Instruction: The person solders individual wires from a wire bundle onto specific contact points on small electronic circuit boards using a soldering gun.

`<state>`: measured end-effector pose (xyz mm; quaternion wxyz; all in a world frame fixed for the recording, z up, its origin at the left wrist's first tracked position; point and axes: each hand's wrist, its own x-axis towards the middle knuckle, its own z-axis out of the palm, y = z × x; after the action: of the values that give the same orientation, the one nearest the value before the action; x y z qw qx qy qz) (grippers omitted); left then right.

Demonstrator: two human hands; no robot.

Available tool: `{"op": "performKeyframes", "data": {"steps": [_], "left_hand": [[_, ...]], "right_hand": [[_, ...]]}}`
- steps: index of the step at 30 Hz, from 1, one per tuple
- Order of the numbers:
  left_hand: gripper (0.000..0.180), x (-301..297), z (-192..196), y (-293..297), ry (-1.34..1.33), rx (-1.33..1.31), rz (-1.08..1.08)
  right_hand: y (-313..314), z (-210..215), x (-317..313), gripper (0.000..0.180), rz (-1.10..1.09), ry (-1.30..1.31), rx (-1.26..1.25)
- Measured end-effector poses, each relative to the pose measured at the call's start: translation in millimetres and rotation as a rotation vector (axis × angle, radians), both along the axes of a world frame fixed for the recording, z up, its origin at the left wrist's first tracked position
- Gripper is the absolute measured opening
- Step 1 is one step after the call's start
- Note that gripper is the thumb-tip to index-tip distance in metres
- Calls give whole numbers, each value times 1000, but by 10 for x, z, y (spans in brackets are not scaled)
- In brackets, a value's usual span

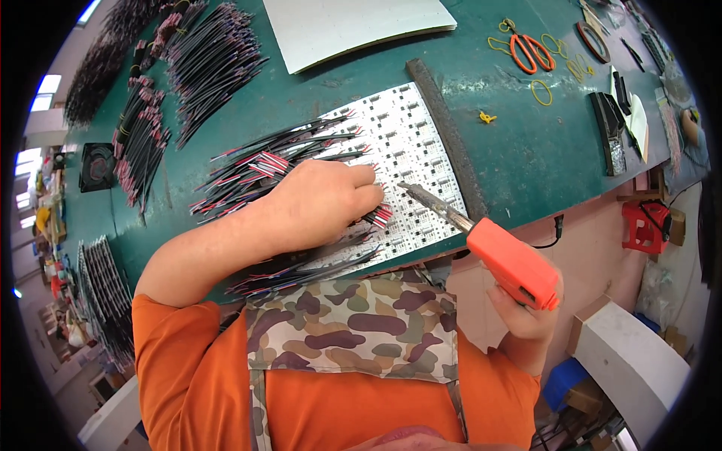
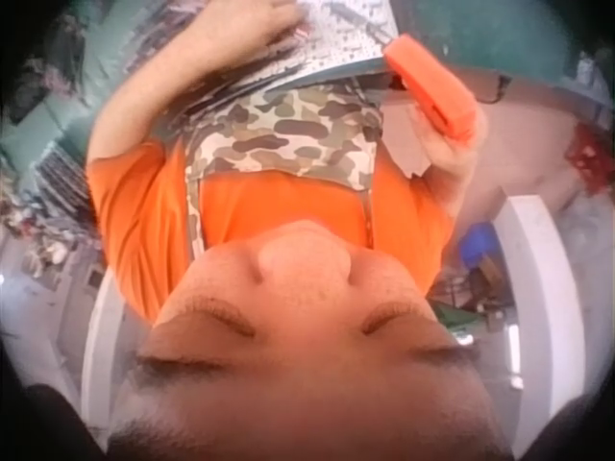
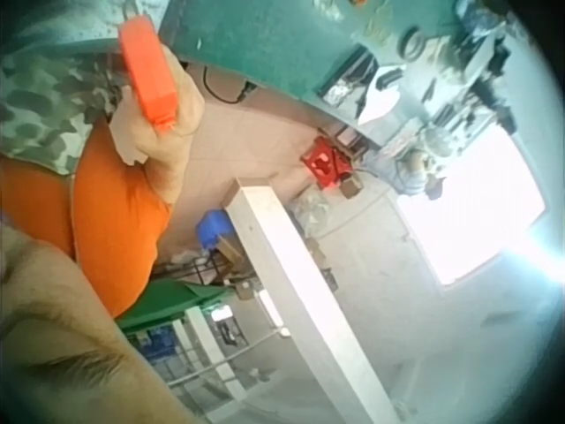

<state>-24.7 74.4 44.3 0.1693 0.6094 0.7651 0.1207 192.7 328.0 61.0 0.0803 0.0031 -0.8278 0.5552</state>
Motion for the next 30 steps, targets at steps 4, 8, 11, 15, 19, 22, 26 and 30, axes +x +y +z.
{"op": "performKeyframes", "data": {"steps": [4,8,11,15,19,22,26,30], "left_hand": [[27,-111,53,-19,-216,97,84],[26,-223,208,-6,-388,106,228],[23,-207,344,45,-570,51,441],[24,-178,384,48,-558,47,532],[19,-104,318,26,-307,125,388],[16,-8,216,-32,-135,133,282],[26,140,114,-43,-115,34,195],[21,205,-4,-27,-58,50,71]], "right_hand": [[14,2,64,50,-39,-26,-31],[22,-41,133,51,-98,56,-39],[59,-71,151,52,-66,120,5],[69,-76,197,53,-39,106,-10],[48,-104,242,54,-84,143,-67],[87,-91,251,54,-54,119,-63],[89,-52,229,55,-15,67,30],[38,-86,256,54,-54,21,-69]]}}
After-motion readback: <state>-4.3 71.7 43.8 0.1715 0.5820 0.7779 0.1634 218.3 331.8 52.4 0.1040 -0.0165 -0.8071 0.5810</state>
